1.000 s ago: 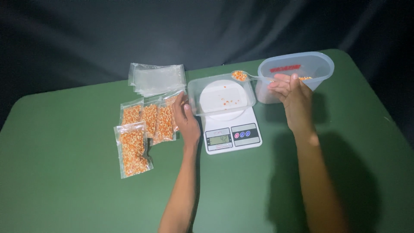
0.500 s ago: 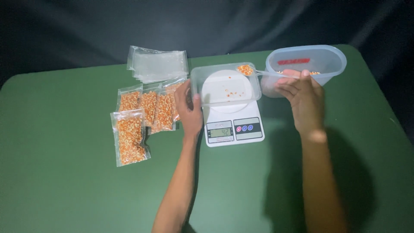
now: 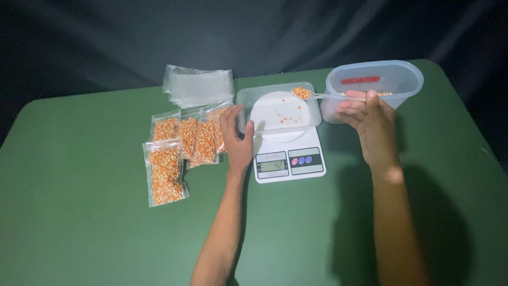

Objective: Measuring corn kernels by pouring them into a container on a scale, adjusting the weight with a spoon, and then transferring them into plastic bags.

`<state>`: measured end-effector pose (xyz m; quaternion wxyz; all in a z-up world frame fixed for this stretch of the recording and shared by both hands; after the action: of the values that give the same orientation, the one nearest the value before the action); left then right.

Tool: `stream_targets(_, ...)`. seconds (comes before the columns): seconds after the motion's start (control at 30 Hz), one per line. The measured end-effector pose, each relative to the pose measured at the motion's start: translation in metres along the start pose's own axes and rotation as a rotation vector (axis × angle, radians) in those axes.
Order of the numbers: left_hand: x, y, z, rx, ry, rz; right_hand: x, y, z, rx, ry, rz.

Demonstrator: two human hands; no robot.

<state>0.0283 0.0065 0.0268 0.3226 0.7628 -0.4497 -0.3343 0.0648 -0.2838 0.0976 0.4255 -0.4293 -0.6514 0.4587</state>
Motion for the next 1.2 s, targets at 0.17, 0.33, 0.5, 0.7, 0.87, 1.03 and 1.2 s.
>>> stream_targets(0.17,0.001,-0.002,0.001,-0.001,-0.002,-0.006,-0.001,0.006,0.000,-0.006,0.011,-0.057)
stream_targets(0.33,0.001,-0.005,0.000,-0.024,-0.010,-0.011,-0.004,0.011,-0.006,0.015,-0.027,-0.026)
stream_targets(0.5,0.000,-0.004,0.000,-0.037,-0.015,-0.026,-0.005,0.017,-0.010,0.004,-0.010,-0.037)
stream_targets(0.7,0.000,-0.001,0.000,-0.072,-0.026,-0.031,-0.008,0.025,-0.014,0.008,-0.035,-0.010)
stream_targets(0.87,0.000,0.001,0.000,-0.095,-0.034,-0.038,-0.003,0.025,-0.014,0.015,-0.021,-0.029)
stream_targets(1.03,-0.001,0.002,-0.001,-0.082,-0.040,-0.042,0.004,0.025,-0.013,0.040,-0.021,0.002)
stream_targets(1.2,-0.001,0.002,0.000,-0.071,-0.032,-0.053,0.007,0.022,-0.011,0.044,-0.012,0.020)
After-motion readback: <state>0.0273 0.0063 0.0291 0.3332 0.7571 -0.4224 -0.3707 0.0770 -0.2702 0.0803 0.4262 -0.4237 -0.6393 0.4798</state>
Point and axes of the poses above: each hand's wrist, its own z-axis away from the middle knuckle, its own x-axis out of the palm, y = z × x, the point moved 4 cm from there along -z, towards the middle knuckle, and after that the axes turned 14 degrees about -y, right-handed, at the moved point
